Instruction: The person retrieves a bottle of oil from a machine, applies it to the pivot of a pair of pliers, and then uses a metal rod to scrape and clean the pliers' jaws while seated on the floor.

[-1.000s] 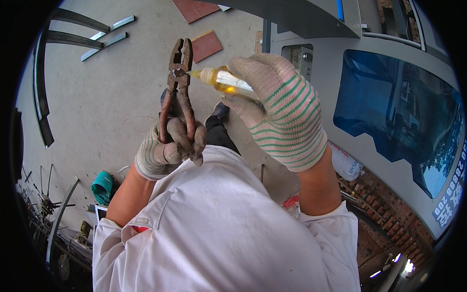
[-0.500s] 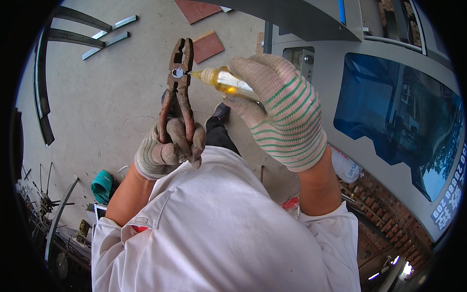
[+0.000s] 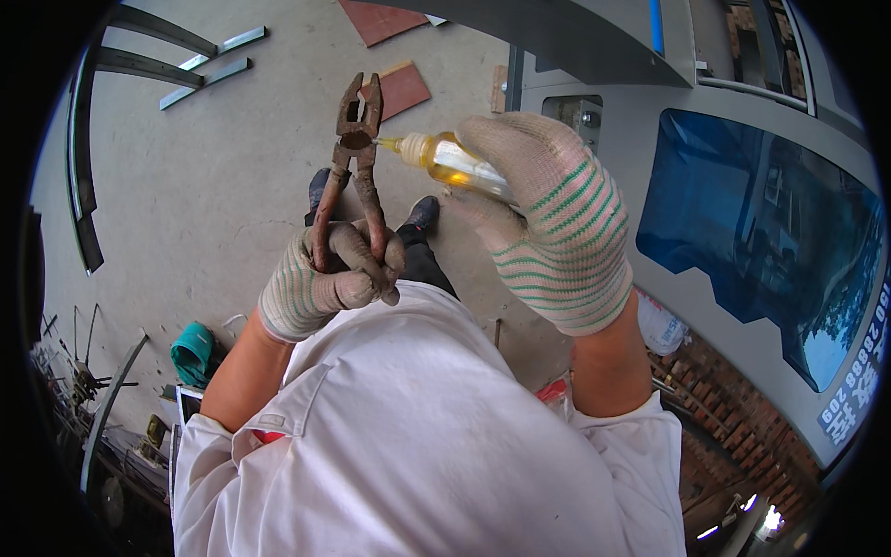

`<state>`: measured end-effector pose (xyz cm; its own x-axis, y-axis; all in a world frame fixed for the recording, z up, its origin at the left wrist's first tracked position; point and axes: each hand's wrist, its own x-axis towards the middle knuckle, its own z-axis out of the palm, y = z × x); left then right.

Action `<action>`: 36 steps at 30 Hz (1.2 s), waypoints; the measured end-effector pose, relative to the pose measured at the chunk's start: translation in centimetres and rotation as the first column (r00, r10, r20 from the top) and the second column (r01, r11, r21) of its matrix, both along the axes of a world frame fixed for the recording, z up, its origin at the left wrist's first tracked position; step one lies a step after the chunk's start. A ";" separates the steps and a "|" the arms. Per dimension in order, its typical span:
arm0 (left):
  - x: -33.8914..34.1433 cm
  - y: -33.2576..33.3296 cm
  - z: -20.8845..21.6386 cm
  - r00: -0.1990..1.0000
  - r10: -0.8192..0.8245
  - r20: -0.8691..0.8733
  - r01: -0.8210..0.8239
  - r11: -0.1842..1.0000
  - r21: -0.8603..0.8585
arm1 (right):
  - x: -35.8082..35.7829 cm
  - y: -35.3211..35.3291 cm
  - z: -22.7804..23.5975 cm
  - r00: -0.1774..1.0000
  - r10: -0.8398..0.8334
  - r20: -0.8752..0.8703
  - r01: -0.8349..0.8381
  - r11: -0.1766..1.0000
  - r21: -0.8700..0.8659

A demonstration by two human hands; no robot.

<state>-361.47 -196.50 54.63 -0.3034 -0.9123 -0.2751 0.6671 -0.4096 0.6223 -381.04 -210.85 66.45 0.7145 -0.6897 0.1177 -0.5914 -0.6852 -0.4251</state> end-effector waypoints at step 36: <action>-0.7 0.5 0.0 0.685 0.097 0.722 -0.063 0.995 -0.074 | 3.0 0.6 1.5 0.955 0.157 -0.253 -0.195 0.971 -0.135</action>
